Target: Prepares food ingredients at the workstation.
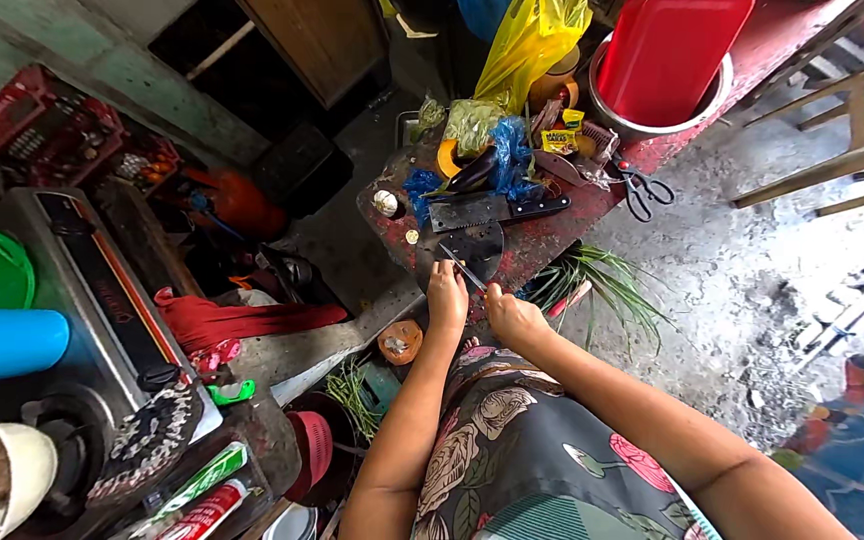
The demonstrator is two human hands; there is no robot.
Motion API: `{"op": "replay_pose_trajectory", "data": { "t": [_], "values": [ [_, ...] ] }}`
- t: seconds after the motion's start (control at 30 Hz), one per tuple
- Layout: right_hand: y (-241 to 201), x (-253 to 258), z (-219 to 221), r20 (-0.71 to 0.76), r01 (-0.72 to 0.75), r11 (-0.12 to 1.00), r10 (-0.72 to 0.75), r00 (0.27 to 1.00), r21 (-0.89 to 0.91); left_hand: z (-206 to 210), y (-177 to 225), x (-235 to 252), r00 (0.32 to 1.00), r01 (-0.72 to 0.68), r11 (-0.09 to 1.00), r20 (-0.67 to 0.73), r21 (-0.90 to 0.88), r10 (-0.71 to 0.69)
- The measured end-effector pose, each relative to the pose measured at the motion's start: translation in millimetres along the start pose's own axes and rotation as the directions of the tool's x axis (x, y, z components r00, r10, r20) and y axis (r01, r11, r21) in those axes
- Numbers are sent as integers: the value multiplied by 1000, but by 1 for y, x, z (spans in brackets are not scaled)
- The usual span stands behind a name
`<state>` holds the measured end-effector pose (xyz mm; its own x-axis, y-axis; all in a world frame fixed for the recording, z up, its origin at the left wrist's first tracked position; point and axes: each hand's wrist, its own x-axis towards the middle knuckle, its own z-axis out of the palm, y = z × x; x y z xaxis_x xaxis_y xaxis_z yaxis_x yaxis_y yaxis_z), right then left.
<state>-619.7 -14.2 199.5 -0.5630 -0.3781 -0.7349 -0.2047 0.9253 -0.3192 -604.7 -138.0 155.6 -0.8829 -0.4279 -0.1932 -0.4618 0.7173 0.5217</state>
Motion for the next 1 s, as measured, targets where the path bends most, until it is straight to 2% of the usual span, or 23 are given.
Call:
{"op": "replay_pose_trajectory", "data": {
  "t": [0.1,0.2,0.3,0.4,0.53,0.67,0.87,1.0],
  "values": [
    [15,20,-1,32,65,986,-71,997,153,-1,-5,2,1000,4,998,-8,-58,-4],
    [32,27,5,-32,156,935,-154,988,320,-9,-15,11,993,113,980,63,-166,-104],
    [26,10,2,-33,136,960,-132,991,243,-13,-22,19,972,217,940,151,-264,-182],
    [19,1,7,-22,99,985,-97,995,142,-11,-20,20,962,254,931,171,-261,-214],
    [16,2,12,-21,75,991,-73,997,110,-6,-19,20,963,261,919,142,-296,-228],
    [12,7,14,-18,69,991,-68,998,116,-7,-16,19,964,258,932,132,-256,-230],
    [9,1,-7,36,48,999,-48,998,13,-7,-10,18,968,247,942,112,-227,-226],
    [9,7,-10,47,51,998,-53,997,34,-7,-10,18,969,240,945,112,-223,-220]
  ]
}}
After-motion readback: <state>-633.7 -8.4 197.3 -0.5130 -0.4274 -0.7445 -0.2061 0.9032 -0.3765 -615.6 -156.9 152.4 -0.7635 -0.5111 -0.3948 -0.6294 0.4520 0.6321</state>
